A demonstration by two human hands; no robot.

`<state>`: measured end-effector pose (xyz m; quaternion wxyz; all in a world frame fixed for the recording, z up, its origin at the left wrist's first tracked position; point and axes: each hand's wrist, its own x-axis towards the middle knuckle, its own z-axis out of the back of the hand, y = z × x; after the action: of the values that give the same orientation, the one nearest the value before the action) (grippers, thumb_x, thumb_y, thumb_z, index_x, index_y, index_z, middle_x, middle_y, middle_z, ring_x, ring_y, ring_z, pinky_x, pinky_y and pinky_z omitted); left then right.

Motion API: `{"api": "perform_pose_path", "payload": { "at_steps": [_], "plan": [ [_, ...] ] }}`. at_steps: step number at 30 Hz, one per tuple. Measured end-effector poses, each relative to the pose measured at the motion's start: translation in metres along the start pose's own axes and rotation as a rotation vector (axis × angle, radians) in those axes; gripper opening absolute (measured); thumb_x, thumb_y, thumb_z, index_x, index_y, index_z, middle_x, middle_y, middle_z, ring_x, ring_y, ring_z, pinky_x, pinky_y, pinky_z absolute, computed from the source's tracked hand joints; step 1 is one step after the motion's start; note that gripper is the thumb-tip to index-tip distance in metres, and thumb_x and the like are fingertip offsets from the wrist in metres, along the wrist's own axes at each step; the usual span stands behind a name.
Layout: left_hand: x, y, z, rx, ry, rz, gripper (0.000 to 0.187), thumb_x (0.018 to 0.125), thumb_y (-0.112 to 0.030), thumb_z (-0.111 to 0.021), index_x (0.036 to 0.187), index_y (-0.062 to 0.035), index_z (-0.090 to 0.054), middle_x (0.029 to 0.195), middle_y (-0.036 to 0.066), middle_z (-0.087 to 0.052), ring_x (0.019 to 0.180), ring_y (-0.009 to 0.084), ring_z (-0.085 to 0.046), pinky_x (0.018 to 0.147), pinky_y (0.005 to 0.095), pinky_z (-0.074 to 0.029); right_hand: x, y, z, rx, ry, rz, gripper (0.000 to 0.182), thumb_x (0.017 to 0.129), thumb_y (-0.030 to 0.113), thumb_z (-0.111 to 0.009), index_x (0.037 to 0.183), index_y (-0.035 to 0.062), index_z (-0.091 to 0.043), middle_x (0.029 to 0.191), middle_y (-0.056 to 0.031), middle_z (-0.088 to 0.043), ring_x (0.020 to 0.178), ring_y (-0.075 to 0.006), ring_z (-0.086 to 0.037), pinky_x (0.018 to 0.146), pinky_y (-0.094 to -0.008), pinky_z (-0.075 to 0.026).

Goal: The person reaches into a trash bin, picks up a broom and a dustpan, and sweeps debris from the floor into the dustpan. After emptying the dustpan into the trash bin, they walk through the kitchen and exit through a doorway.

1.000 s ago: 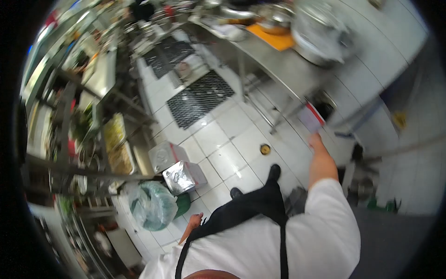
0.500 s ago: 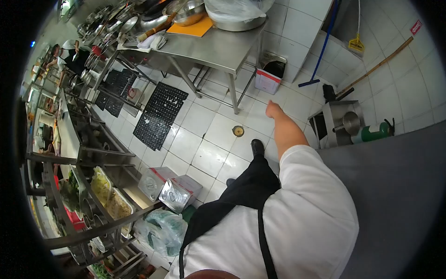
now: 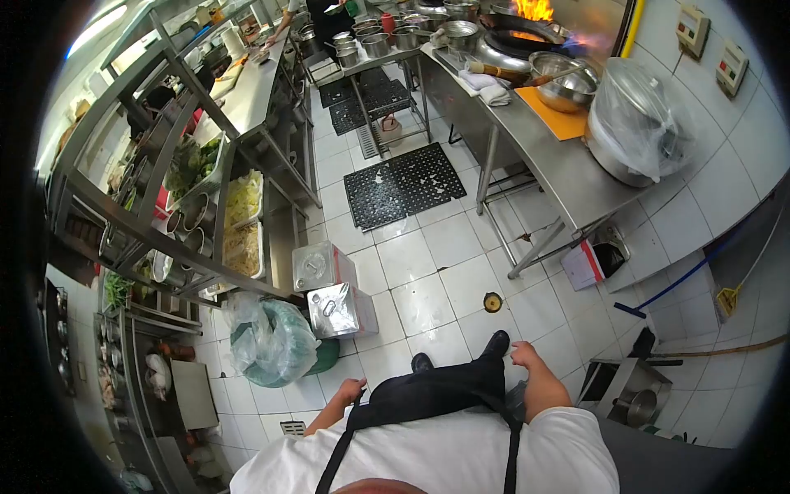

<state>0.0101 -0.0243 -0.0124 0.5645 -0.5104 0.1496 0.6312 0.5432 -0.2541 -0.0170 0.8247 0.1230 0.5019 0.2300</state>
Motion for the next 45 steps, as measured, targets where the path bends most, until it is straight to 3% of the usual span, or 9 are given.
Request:
{"api": "perform_pose_path", "payload": {
  "at_steps": [6, 10, 14, 17, 26, 31, 33, 36, 45],
  "plan": [
    [-0.007, 0.021, -0.009, -0.009, 0.010, -0.020, 0.053, 0.087, -0.047, -0.053, 0.077, 0.0037, -0.064, 0.063, 0.012, -0.060, 0.050, 0.0237, -0.054, 0.051, 0.0386, -0.044, 0.011, -0.005, -0.021, 0.059, 0.015, 0.029, 0.051, 0.075, -0.004, -0.052, 0.126, 0.0002, -0.051, 0.095, -0.0222, -0.065, 0.072, -0.0257, -0.068, 0.062, -0.0352, -0.055],
    [-0.011, 0.039, -0.013, -0.008, 0.019, -0.243, 0.050, 0.087, -0.044, -0.054, 0.073, 0.0029, -0.064, 0.061, 0.010, -0.059, 0.051, 0.0218, -0.053, 0.051, 0.0380, -0.043, 0.005, 0.023, -0.019, 0.126, 0.004, 0.015, 0.049, 0.076, -0.003, -0.052, 0.125, 0.0001, -0.052, 0.093, -0.0205, -0.065, 0.072, -0.0250, -0.068, 0.063, -0.0345, -0.055],
    [-0.015, 0.038, -0.019, -0.197, 0.022, 0.002, 0.049, 0.087, -0.043, -0.056, 0.072, 0.0027, -0.064, 0.060, 0.010, -0.059, 0.051, 0.0197, -0.052, 0.050, 0.0370, -0.042, 0.005, 0.046, -0.019, 0.192, -0.016, 0.074, 0.046, 0.081, 0.008, -0.060, 0.125, -0.0004, -0.051, 0.087, -0.0159, -0.065, 0.069, -0.0205, -0.065, 0.064, -0.0325, -0.054],
    [-0.011, 0.040, -0.018, -0.068, 0.009, -0.085, 0.049, 0.087, -0.042, -0.056, 0.071, 0.0039, -0.063, 0.060, 0.011, -0.059, 0.052, 0.0204, -0.052, 0.051, 0.0371, -0.042, -0.005, 0.067, -0.021, 0.319, 0.048, 0.064, 0.050, 0.085, 0.025, -0.064, 0.126, -0.0006, -0.051, 0.079, -0.0100, -0.064, 0.066, -0.0145, -0.060, 0.066, -0.0305, -0.053],
    [-0.010, 0.038, -0.005, -0.146, -0.016, 0.070, 0.047, 0.087, -0.041, -0.056, 0.090, 0.0050, -0.066, 0.069, 0.014, -0.063, 0.059, 0.0227, -0.058, 0.052, 0.0375, -0.045, -0.018, 0.049, -0.029, -0.107, -0.141, 0.092, 0.053, 0.076, 0.037, -0.066, 0.119, 0.0059, -0.059, 0.122, -0.0176, -0.057, 0.114, -0.0321, -0.053, 0.096, -0.0368, -0.043],
    [-0.040, 0.028, 0.005, -0.154, -0.122, 0.161, 0.049, 0.088, -0.042, -0.054, 0.098, 0.0045, -0.066, 0.080, 0.018, -0.065, 0.065, 0.0254, -0.061, 0.057, 0.0385, -0.048, 0.052, -0.029, -0.049, -0.057, -0.117, 0.061, 0.045, 0.076, 0.027, -0.067, 0.113, 0.0035, -0.061, 0.094, -0.0132, -0.067, 0.068, -0.0175, -0.064, 0.064, -0.0311, -0.053],
    [-0.068, 0.029, -0.002, 0.002, -0.110, 0.044, 0.051, 0.087, -0.044, -0.054, 0.099, 0.0047, -0.065, 0.082, 0.019, -0.066, 0.066, 0.0254, -0.061, 0.060, 0.0381, -0.049, 0.082, -0.054, -0.067, 0.098, -0.126, 0.062, 0.041, 0.076, 0.023, -0.065, 0.111, 0.0027, -0.062, 0.086, -0.0125, -0.067, 0.062, -0.0188, -0.063, 0.061, -0.0311, -0.052],
    [-0.083, 0.033, 0.013, 0.078, -0.034, 0.088, 0.052, 0.087, -0.045, -0.054, 0.099, 0.0044, -0.065, 0.081, 0.019, -0.066, 0.069, 0.0261, -0.062, 0.065, 0.0383, -0.050, 0.051, -0.007, -0.071, 0.224, -0.229, -0.062, 0.038, 0.076, 0.019, -0.063, 0.109, 0.0015, -0.062, 0.080, -0.0116, -0.066, 0.062, -0.0188, -0.063, 0.057, -0.0305, -0.051],
    [-0.023, 0.065, 0.047, 0.085, 0.031, 0.017, 0.054, 0.087, -0.046, -0.053, 0.103, 0.0049, -0.064, 0.097, 0.023, -0.066, 0.092, 0.0318, -0.064, 0.082, 0.0387, -0.047, -0.001, 0.050, -0.128, 0.050, -0.273, 0.153, 0.035, 0.078, 0.020, -0.064, 0.109, 0.0036, -0.062, 0.083, -0.0123, -0.066, 0.065, -0.0188, -0.063, 0.058, -0.0312, -0.051]
  ]
}}
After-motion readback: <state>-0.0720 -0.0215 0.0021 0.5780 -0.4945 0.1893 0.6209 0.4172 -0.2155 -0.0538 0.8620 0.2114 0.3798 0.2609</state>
